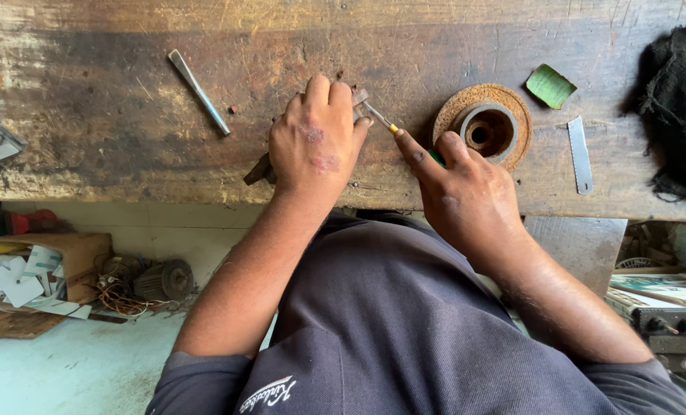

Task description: The person fits a rusty pulley onto a pump housing on a wooden workbench, pressing and rotating the parts to seat them together. They then use a screwdriver to scrape rust and old gasket material from the pump cover and housing surfaces, working around the edges of each part.

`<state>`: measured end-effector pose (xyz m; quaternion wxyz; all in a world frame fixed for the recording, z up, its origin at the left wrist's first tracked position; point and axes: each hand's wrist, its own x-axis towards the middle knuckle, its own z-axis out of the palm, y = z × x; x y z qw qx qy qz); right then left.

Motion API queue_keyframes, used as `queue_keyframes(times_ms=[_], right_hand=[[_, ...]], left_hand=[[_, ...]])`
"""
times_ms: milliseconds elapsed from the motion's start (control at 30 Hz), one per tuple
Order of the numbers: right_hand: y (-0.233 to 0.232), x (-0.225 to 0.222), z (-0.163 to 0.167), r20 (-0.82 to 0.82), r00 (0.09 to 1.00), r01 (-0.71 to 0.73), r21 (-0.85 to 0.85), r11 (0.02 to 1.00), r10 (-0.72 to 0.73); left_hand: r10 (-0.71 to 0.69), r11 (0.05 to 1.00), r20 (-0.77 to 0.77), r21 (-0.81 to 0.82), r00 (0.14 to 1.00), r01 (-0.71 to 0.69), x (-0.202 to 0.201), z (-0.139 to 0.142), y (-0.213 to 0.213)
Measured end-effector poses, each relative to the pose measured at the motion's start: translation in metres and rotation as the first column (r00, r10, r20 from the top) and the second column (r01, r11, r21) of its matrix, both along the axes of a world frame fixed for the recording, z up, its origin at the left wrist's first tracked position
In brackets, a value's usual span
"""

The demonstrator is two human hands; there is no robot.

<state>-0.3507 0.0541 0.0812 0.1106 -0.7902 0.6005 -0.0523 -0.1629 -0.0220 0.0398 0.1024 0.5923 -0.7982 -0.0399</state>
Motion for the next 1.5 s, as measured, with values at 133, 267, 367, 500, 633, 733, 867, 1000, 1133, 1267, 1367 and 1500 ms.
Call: queue_keyframes(times_ms=[133, 267, 367, 500, 633, 733, 867, 1000, 1133, 1267, 1367, 1500], right_hand=[[-0.001, 0.003, -0.002, -0.004, 1.0, -0.019, -0.043, 0.999, 0.019], [-0.002, 0.004, -0.001, 0.023, 1.0, -0.015, 0.046, 0.999, 0.014], [-0.005, 0.003, 0.001, 0.119, 0.993, 0.004, 0.113, 0.994, -0.017], [-0.01, -0.003, -0.003, 0.293, 0.956, -0.01, 0.146, 0.989, -0.033], [-0.013, -0.016, -0.016, 0.53, 0.848, -0.092, 0.136, 0.986, 0.005], [-0.016, -0.024, -0.034, 0.7, 0.711, -0.16, 0.073, 0.984, 0.063], [-0.021, -0.026, -0.062, 0.805, 0.524, -0.147, 0.406, 0.902, -0.277], [-0.026, -0.018, -0.084, 0.733, 0.085, -0.336, 0.659, 0.673, -0.675], [-0.019, -0.02, -0.081, 0.804, 0.181, -0.249, 0.594, 0.765, -0.566], [-0.003, -0.024, -0.058, 0.693, 0.711, -0.02, 0.187, 0.982, -0.118], [-0.005, -0.019, -0.045, 0.401, 0.916, -0.023, 0.038, 0.999, 0.006], [-0.013, -0.008, -0.033, 0.206, 0.977, -0.046, 0.004, 0.999, 0.044]], left_hand=[[0.001, 0.999, 0.004, -0.034, 1.0, -0.001, -0.001, 0.0, 0.001], [-0.006, 0.999, -0.004, -0.042, 1.0, 0.005, 0.0, -0.001, 0.003], [-0.006, 0.999, -0.007, -0.041, 1.0, 0.005, 0.0, -0.001, 0.003], [-0.016, 0.999, 0.011, -0.027, 1.0, 0.016, 0.001, -0.004, 0.001], [-0.014, 0.999, 0.035, -0.03, 0.999, 0.015, 0.003, -0.01, -0.002], [-0.012, 0.999, 0.056, 0.03, 0.998, 0.011, 0.005, -0.015, -0.009], [-0.033, 0.999, 0.046, 0.019, 0.998, 0.032, 0.01, -0.015, -0.017], [-0.021, 1.0, 0.037, 0.011, 0.999, 0.021, 0.008, -0.007, -0.013], [-0.054, 0.999, -0.077, -0.007, 0.996, 0.054, 0.011, 0.004, -0.013], [-0.044, 0.999, -0.123, 0.018, 0.991, 0.047, 0.014, 0.01, -0.017], [-0.028, 0.999, -0.117, 0.038, 0.993, 0.032, 0.012, 0.01, -0.021], [-0.026, 0.999, -0.095, 0.018, 0.995, 0.028, 0.012, 0.009, -0.021]])
